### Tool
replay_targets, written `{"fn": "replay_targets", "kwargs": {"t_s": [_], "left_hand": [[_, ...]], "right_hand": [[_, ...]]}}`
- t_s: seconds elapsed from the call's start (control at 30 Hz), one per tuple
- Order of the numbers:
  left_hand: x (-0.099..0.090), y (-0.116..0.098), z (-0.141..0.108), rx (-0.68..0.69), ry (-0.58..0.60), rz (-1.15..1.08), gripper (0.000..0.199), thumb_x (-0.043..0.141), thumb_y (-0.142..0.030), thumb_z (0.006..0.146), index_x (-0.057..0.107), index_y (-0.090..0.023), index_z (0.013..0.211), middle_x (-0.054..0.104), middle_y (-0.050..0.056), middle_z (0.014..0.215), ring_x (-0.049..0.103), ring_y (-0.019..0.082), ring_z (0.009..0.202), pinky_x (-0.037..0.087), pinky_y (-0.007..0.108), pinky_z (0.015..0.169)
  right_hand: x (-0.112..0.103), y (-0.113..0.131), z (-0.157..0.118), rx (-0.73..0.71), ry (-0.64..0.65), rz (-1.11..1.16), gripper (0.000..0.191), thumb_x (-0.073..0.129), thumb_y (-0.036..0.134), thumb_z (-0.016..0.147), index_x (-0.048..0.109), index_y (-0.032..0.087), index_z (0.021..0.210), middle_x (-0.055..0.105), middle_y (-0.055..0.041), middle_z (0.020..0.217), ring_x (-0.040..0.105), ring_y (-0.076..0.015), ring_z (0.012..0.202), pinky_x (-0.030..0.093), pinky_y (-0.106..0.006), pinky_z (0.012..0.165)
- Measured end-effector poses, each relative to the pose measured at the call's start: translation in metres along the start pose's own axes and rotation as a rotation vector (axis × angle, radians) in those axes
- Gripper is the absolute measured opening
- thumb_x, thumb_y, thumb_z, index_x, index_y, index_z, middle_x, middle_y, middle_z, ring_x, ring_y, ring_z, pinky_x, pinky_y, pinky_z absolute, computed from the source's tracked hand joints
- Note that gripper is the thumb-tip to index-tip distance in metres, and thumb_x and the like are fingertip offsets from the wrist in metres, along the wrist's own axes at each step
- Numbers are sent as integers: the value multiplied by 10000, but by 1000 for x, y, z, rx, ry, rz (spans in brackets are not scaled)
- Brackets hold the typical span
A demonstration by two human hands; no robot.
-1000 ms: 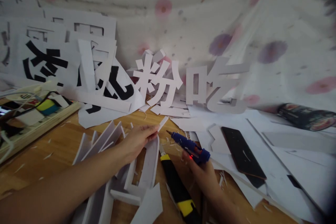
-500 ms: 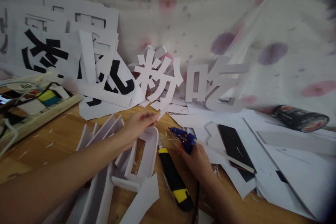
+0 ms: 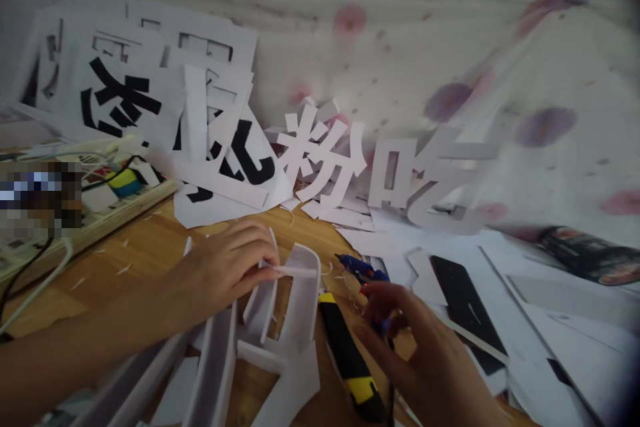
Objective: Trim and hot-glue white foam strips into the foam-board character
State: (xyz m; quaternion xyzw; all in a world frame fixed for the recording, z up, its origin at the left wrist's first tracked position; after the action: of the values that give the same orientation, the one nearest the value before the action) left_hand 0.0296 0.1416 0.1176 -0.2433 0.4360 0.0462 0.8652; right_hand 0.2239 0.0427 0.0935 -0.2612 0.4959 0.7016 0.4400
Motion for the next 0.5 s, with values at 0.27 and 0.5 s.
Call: {"fn": "replay_targets", "kwargs": {"t_s": [0.27, 0.5], "left_hand": [[10, -23, -5, 333, 180, 423, 158, 456, -202, 916, 589, -163, 841, 614, 43, 826, 538, 210, 865, 448, 343, 783], [5, -29, -5, 334, 216, 428, 199, 437, -223, 924, 584, -185, 795, 616, 41, 818, 550, 201, 844, 433, 321, 775]], "right_hand": [[40, 76, 45, -226, 172, 149, 482, 589, 55, 674, 458, 229, 1104, 611, -45, 988, 568, -209, 927, 480, -372, 790], [60, 88, 48, -228, 202, 31, 430, 560, -27, 667, 522, 181, 1041, 634, -29, 817, 566, -211, 793, 454, -356, 693]]}}
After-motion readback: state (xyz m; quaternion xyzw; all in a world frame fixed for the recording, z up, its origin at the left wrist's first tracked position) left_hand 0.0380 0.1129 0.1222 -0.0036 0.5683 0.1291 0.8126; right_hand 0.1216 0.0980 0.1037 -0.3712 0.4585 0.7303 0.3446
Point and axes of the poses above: each hand's wrist, its own z-axis towards the middle knuckle, its own x-axis out of the palm, y = z × x, the point moved 7 cm from there along z, towards the middle knuckle
